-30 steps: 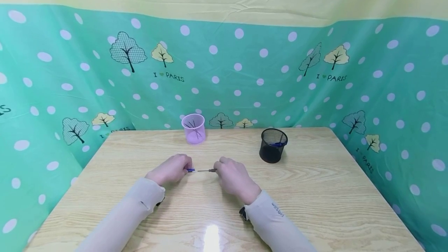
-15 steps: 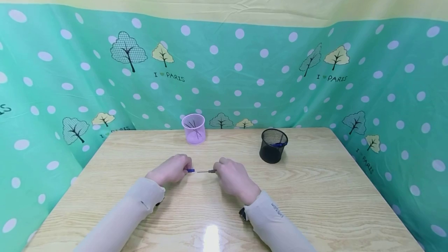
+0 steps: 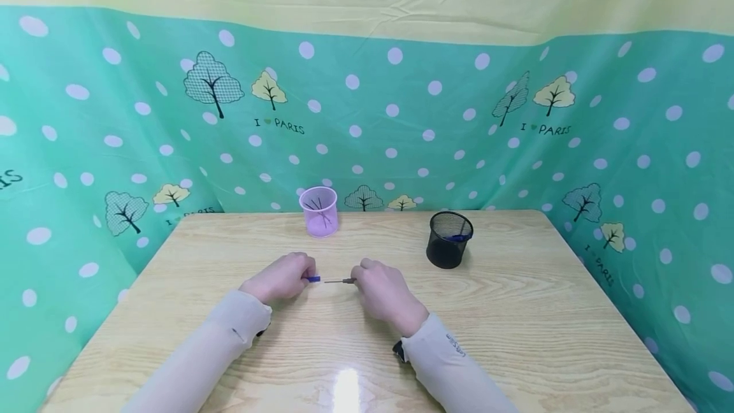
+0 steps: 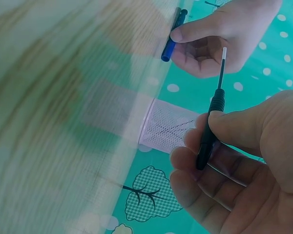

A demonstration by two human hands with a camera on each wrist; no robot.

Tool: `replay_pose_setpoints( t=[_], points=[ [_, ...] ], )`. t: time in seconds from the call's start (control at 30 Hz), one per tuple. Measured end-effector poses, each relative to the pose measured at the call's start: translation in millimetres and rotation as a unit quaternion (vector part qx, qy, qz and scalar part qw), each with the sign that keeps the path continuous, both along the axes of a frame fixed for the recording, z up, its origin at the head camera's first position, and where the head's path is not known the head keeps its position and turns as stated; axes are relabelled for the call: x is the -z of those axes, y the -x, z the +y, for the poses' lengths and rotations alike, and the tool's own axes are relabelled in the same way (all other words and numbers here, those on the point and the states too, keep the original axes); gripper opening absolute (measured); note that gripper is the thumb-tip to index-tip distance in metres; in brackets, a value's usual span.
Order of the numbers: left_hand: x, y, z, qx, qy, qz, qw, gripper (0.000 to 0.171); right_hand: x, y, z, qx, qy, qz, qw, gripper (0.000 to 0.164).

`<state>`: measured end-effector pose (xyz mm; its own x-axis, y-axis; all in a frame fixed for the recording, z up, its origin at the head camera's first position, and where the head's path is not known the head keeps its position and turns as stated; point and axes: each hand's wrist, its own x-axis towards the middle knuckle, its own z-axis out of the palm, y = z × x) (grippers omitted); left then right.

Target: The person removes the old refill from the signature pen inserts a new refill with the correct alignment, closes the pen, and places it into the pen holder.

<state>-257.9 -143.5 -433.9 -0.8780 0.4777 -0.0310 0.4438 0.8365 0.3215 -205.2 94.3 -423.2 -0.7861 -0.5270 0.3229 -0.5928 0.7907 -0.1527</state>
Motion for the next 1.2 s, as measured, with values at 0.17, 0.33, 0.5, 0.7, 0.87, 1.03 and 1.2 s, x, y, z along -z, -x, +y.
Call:
replay_pose_setpoints(
  t=[0.17,0.33,0.5,0.7,0.87,1.03,1.2],
  points=[
    [1.3,0.3,-1.3,-0.002,0.006,-0.002,1.0000,0.022,2.0,0.7,0.4,-0.002,-0.002,0.003,1.000,0.009],
    [1.5,-1.1,-2.6,-0.007,0.012,-0.003,0.9999,0.021,2.0,1.0,1.1,0.004,0.002,0.000,1.000,0.010],
    [-0.4,-3.1,-3.6,-0.007,0.018,0.008,0.9998,0.017,0.5,1.2,1.6,0.009,0.004,0.000,1.000,0.011],
    [-6.2,-6.4,-4.2,-0.002,0.023,0.050,0.9985,0.022,0.0,1.6,1.8,0.009,0.002,0.008,1.000,0.010],
    [-11.7,-12.2,-2.8,0.006,0.006,0.065,0.9979,0.027,0.6,2.2,2.2,0.009,-0.001,0.009,1.000,0.009],
    [-12.9,-18.5,-0.1,0.020,-0.017,0.076,0.9968,0.027,1.0,2.5,2.3,0.008,-0.002,0.006,1.000,0.009],
    [-14.2,-25.1,3.5,0.026,-0.036,0.081,0.9957,0.026,0.9,2.6,2.4,0.008,-0.005,0.006,1.000,0.009]
  ],
)
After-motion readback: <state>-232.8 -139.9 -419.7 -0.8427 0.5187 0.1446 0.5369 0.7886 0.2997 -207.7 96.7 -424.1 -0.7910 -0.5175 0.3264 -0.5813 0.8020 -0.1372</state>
